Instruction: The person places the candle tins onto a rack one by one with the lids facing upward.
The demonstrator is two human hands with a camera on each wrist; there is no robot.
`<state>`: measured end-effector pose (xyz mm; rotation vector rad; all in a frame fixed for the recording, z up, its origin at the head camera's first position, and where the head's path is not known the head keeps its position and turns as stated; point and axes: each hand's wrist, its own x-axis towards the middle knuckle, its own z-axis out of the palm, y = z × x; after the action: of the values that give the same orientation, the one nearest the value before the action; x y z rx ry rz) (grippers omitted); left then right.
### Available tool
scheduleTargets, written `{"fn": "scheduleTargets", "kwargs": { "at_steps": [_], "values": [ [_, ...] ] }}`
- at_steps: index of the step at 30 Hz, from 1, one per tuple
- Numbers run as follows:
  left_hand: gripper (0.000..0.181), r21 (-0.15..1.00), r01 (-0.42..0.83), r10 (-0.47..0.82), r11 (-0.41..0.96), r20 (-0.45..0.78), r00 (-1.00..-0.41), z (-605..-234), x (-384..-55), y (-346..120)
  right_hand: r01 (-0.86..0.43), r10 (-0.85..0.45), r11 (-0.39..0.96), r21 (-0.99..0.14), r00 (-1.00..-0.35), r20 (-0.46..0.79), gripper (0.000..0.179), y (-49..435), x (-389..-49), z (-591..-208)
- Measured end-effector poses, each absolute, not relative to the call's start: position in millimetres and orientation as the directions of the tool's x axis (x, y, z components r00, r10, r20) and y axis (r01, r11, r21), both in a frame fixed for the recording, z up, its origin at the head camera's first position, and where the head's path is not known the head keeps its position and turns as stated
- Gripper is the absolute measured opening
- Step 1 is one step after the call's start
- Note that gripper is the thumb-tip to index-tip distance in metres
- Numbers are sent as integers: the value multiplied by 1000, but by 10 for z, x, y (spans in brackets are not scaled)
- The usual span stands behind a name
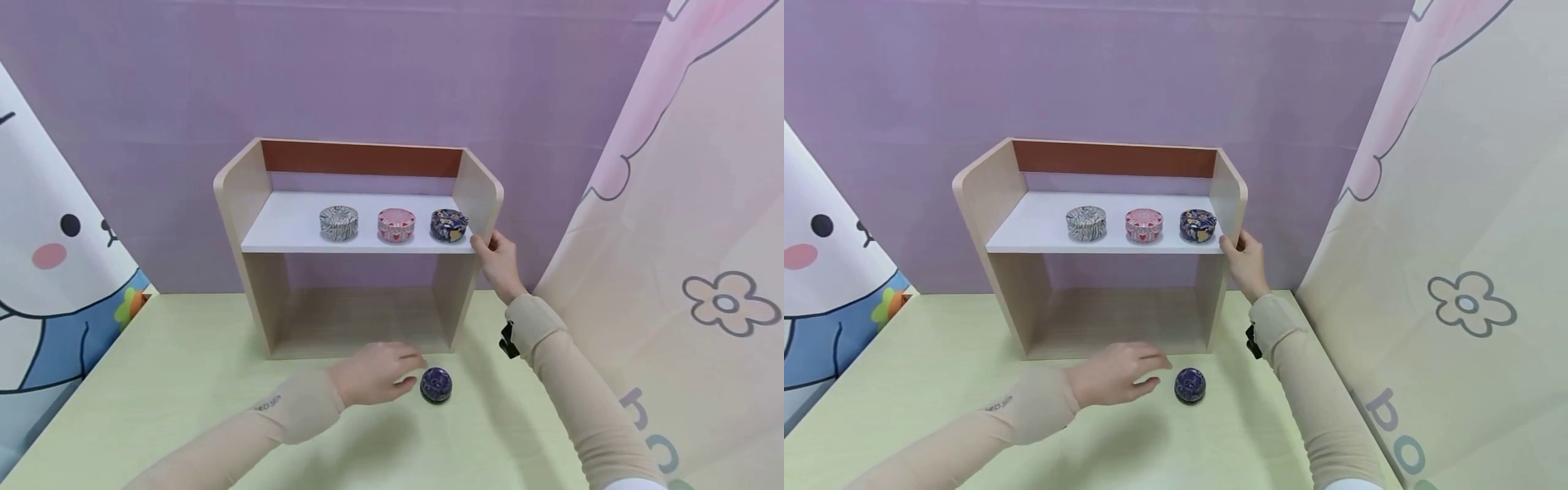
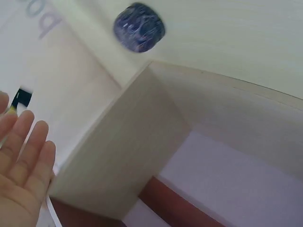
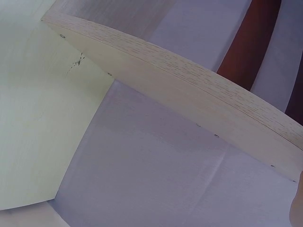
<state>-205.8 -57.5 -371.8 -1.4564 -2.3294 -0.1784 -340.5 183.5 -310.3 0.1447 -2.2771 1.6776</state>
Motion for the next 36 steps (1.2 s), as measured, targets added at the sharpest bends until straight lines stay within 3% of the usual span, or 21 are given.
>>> {"fn": "scheduleTargets", "kwargs": {
  "at_steps": [3, 7, 11, 24, 36],
  "values": [
    [20, -248, 883, 893, 399, 322, -314, -3803, -2070, -488, -263, 106, 315, -912, -945, 309, 42, 1843, -3408, -3106],
    [21, -549, 785, 958, 286, 187, -218, -3924, -2100, -375, -274, 100, 309, -911, -943, 317, 42, 1842, -3407, -3106],
    [29, -736, 659, 982, 152, 37, -185, -4069, -2146, -255, -278, 94, 304, -911, -943, 319, 43, 1847, -3410, -3110],
    [49, -735, 662, 910, 148, -161, -383, -4487, -2243, 136, -269, 96, 314, -911, -945, 313, 43, 1872, -3421, -3104],
    [53, -739, 640, 799, 210, -247, -548, -4822, -2315, 328, -264, 99, 320, -910, -946, 309, 42, 1846, -3436, -3119]
  ]
}}
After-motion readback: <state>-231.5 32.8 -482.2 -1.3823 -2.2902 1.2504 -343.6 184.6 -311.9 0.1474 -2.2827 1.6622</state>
